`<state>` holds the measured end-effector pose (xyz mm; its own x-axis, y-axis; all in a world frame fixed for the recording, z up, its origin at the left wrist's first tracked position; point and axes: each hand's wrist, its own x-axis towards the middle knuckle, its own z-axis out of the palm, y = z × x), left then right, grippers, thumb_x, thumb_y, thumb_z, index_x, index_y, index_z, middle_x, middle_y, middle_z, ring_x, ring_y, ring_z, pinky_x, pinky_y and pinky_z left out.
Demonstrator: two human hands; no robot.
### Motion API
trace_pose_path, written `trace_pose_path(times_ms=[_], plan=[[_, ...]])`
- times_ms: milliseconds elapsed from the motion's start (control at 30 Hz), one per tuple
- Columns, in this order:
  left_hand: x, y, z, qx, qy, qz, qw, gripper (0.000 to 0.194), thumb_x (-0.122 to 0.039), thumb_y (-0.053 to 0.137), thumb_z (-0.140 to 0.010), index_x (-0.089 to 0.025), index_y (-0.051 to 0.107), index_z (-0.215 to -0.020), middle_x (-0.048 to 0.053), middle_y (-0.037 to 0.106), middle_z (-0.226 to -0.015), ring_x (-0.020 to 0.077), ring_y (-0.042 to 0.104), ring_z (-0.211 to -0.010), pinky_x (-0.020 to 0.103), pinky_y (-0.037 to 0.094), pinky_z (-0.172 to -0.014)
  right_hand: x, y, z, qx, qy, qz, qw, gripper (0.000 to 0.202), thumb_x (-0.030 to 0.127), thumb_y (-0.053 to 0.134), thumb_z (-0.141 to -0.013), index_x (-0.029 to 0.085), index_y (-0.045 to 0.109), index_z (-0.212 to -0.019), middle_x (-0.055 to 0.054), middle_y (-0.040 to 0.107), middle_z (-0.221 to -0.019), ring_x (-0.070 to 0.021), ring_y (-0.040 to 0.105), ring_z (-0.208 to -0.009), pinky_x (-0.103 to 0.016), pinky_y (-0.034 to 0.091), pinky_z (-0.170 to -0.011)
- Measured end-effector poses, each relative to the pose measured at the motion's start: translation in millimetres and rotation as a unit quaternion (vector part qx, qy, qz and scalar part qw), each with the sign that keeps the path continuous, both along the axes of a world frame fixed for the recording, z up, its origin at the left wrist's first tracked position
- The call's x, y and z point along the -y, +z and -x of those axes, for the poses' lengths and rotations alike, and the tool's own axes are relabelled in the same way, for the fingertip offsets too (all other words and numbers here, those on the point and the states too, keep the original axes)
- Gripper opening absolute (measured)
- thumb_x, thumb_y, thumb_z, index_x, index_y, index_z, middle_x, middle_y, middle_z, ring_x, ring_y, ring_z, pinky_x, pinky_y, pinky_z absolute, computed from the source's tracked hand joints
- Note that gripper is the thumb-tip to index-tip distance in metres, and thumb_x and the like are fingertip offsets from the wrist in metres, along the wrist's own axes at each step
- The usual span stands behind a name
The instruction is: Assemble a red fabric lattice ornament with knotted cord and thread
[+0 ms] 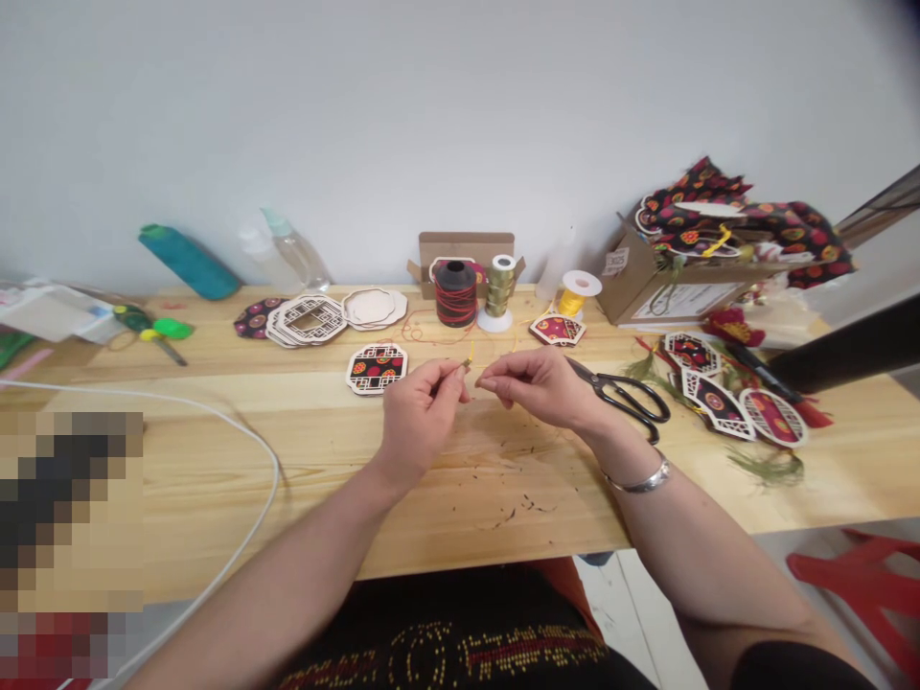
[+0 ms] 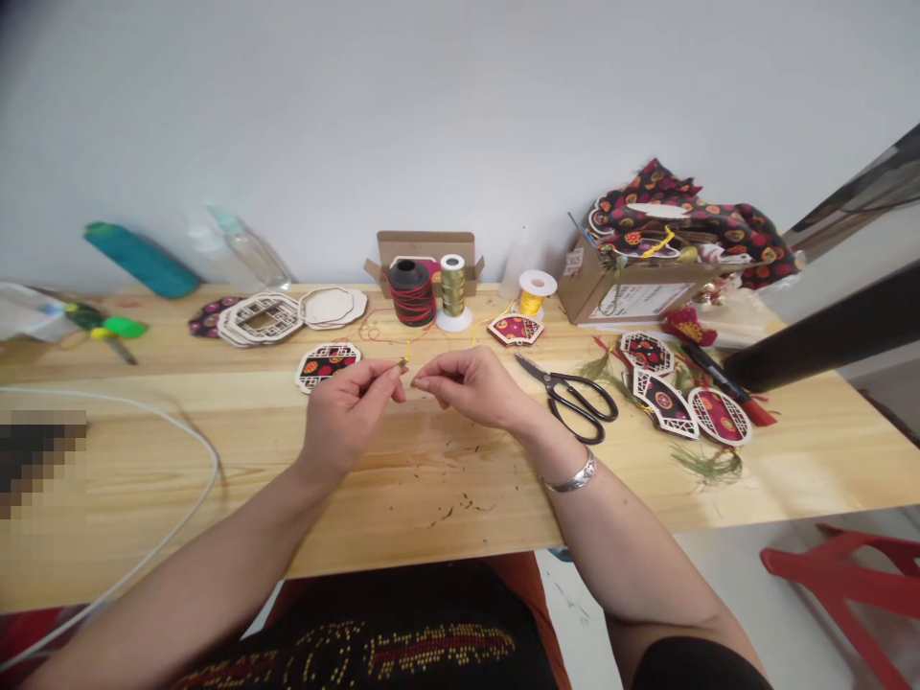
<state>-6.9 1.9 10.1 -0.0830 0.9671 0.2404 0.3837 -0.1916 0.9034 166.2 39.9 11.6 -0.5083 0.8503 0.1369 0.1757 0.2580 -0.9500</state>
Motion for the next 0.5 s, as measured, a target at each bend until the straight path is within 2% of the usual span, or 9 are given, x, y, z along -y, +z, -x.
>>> trace_pose_path(times_ms=[100, 167, 300, 400, 500], plan=[[-1, -1.0, 0, -0.011, 0.003, 0.002, 1.000, 0.021, -0.023, 0.056, -0.083, -0.019, 0.063, -0.063, -0.002, 0.062, -0.058, 0.0104, 0.049, -0.053, 0.022, 0.038, -0.053, 1, -1.5, 0, 0.005, -0.007, -0.062, 0.998, 0.018, 0.029, 0.062, -0.086, 0.015, 0.072, -0.079, 0.001, 0.061, -0.059, -0.0085, 0.048, -0.052, -0.023, 0.037, -0.052], [-2, -2.8, 1, -0.023, 0.001, -0.002, 1.000, 0.021, -0.022, 0.056, -0.082, -0.019, 0.063, -0.062, -0.003, 0.061, -0.056, 0.0097, 0.048, -0.050, 0.022, 0.038, -0.052, 2, -2.0, 0, 0.030, -0.021, -0.146, 0.989, 0.016, 0.025, 0.060, -0.088, 0.016, 0.071, -0.080, -0.002, 0.066, -0.067, -0.0107, 0.054, -0.059, -0.025, 0.042, -0.058], [-3, -8.0, 1, -0.066, -0.023, -0.021, 0.997, 0.022, -0.021, 0.055, -0.082, -0.018, 0.065, -0.063, -0.003, 0.059, -0.053, 0.0099, 0.050, -0.050, 0.022, 0.038, -0.053, 2, -2.6, -1, 0.092, -0.042, -0.316, 0.943, 0.016, 0.021, 0.056, -0.091, 0.017, 0.069, -0.083, -0.007, 0.068, -0.077, -0.0159, 0.060, -0.073, -0.029, 0.046, -0.069], [-3, -11.1, 2, -0.099, -0.062, -0.037, 0.992, 0.022, -0.020, 0.054, -0.084, -0.018, 0.066, -0.065, -0.003, 0.060, -0.054, 0.0103, 0.053, -0.053, 0.022, 0.040, -0.056, 1, -3.6, -2, 0.102, -0.049, -0.372, 0.922, 0.017, 0.021, 0.054, -0.093, 0.017, 0.068, -0.084, -0.008, 0.067, -0.079, -0.0167, 0.060, -0.076, -0.030, 0.047, -0.070], [-3, -13.0, 2, -0.113, -0.107, -0.038, 0.987, 0.022, -0.021, 0.053, -0.085, -0.017, 0.066, -0.067, -0.003, 0.060, -0.055, 0.0101, 0.054, -0.053, 0.021, 0.041, -0.056, -2, -4.7, -3, 0.086, -0.047, -0.387, 0.917, 0.018, 0.016, 0.053, -0.093, 0.016, 0.068, -0.083, -0.007, 0.067, -0.081, -0.0156, 0.060, -0.077, -0.028, 0.048, -0.070]])
